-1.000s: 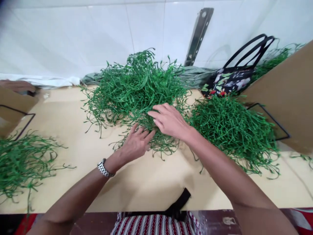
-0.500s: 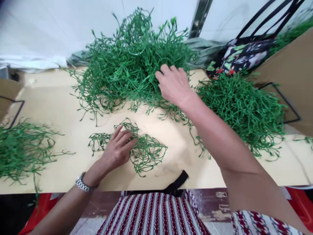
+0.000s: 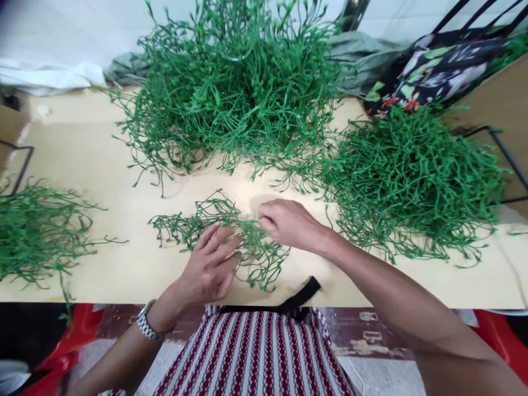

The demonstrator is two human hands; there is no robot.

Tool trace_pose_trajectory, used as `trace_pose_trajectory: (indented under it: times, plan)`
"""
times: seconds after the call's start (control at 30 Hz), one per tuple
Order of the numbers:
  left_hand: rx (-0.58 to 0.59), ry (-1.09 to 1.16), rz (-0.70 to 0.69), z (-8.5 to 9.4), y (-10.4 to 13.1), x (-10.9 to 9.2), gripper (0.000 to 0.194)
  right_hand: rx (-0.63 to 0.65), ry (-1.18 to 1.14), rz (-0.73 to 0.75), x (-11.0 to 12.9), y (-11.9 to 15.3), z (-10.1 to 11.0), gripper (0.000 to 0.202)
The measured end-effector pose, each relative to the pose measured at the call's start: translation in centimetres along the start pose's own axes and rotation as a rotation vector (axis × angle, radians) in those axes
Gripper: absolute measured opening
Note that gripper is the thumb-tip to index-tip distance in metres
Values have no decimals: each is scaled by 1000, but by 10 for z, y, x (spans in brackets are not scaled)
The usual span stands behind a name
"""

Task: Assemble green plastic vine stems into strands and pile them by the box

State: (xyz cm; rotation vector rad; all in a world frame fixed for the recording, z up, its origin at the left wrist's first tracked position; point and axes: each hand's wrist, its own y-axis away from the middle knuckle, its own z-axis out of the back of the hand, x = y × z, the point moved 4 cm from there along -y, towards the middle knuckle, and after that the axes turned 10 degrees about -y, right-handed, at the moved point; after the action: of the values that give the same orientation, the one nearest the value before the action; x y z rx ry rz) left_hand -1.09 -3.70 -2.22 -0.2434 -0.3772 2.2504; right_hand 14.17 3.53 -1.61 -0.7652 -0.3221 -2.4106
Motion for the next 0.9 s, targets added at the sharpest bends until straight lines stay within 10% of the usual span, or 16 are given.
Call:
trace_pose_trajectory:
  times: [0.23, 0.5, 0.77, 0.9]
  plan:
    - [26, 38, 107, -5, 13, 3, 14, -392, 35, 155, 14, 8, 50, 12]
    - [-473, -57, 281, 50, -9, 15, 42, -417, 32, 292, 22, 10, 33, 10]
    - [88, -2, 164, 40, -66, 34, 16, -426, 128, 473, 35, 14, 28, 11]
    - [43, 302, 399, 30, -68, 48, 16, -617, 328, 565, 42, 24, 20, 19]
